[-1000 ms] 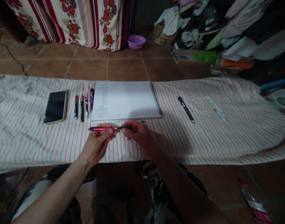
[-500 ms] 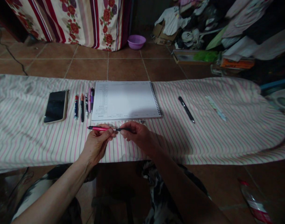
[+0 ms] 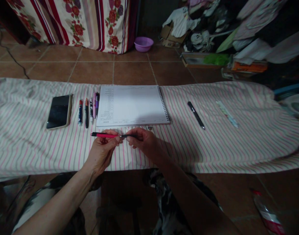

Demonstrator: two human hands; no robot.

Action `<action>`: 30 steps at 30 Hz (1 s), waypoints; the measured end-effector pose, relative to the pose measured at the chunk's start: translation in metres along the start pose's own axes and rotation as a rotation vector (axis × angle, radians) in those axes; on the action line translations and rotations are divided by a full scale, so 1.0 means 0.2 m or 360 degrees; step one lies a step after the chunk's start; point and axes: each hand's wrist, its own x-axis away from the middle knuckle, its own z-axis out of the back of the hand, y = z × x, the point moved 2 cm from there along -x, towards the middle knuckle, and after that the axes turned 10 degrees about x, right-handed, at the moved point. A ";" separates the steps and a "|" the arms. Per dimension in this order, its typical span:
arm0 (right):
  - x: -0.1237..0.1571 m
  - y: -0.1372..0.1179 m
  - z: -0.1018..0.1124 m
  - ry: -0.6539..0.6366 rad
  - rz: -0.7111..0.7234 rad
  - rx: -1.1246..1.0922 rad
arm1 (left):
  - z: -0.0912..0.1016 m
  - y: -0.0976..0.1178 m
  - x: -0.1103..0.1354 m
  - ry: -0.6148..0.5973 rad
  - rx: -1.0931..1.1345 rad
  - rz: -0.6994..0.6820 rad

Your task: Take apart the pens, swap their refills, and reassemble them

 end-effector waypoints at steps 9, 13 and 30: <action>0.00 0.01 -0.01 -0.0031 0.0026 0.0060 | -0.01 0.01 0.00 0.0011 -0.0082 -0.0004; 0.00 0.02 -0.02 -0.0006 0.0051 0.0106 | 0.00 0.00 -0.01 0.0023 -0.0077 -0.0052; 0.00 0.02 0.00 0.0047 0.0036 0.0116 | 0.02 0.02 -0.02 0.0163 -0.0078 -0.0099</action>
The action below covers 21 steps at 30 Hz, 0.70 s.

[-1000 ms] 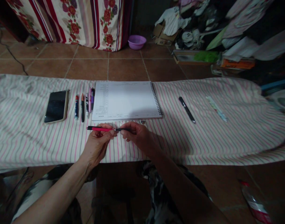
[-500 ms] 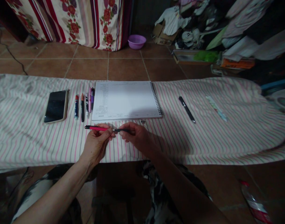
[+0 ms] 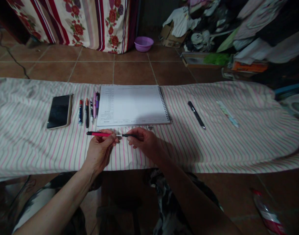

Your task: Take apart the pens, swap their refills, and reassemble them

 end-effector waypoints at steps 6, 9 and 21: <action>0.00 0.01 0.00 0.0035 0.0017 0.0021 | 0.00 0.01 0.01 0.0038 -0.0005 -0.0002; 0.00 0.00 0.00 0.0031 0.0007 0.0025 | 0.00 0.01 0.00 0.0038 -0.0004 -0.0005; 0.01 0.00 -0.02 0.0196 0.0180 0.0335 | 0.00 0.02 0.00 0.0052 0.0059 0.0047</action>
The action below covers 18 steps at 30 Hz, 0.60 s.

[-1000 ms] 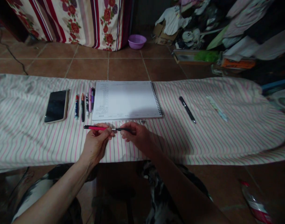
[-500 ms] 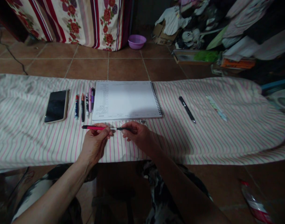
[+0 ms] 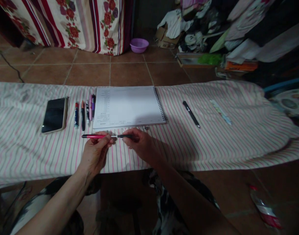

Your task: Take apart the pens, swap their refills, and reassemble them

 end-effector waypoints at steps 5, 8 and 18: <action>0.00 -0.01 0.00 0.0034 0.0025 0.0027 | 0.00 0.01 0.00 0.0017 0.0056 0.0001; -0.01 0.00 0.01 0.0057 0.0014 0.0000 | 0.01 0.01 0.00 0.0055 0.0045 -0.0014; -0.01 -0.03 0.04 -0.0012 -0.0109 -0.0128 | 0.02 0.02 0.00 0.0115 0.0038 -0.0022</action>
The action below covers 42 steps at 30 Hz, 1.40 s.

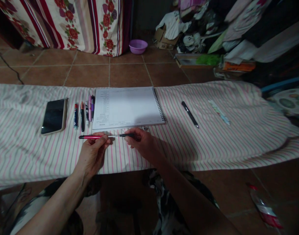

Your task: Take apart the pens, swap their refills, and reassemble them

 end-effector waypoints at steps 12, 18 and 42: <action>0.00 0.03 0.00 0.0032 0.0021 0.0158 | 0.02 0.03 0.00 0.0053 -0.0038 -0.0031; 0.00 0.02 0.01 0.0066 0.0081 0.0290 | 0.04 0.04 0.00 0.0101 -0.0052 -0.0057; 0.04 -0.05 0.01 0.0101 0.0435 0.1500 | 0.03 0.07 0.02 0.0133 -0.0081 -0.0121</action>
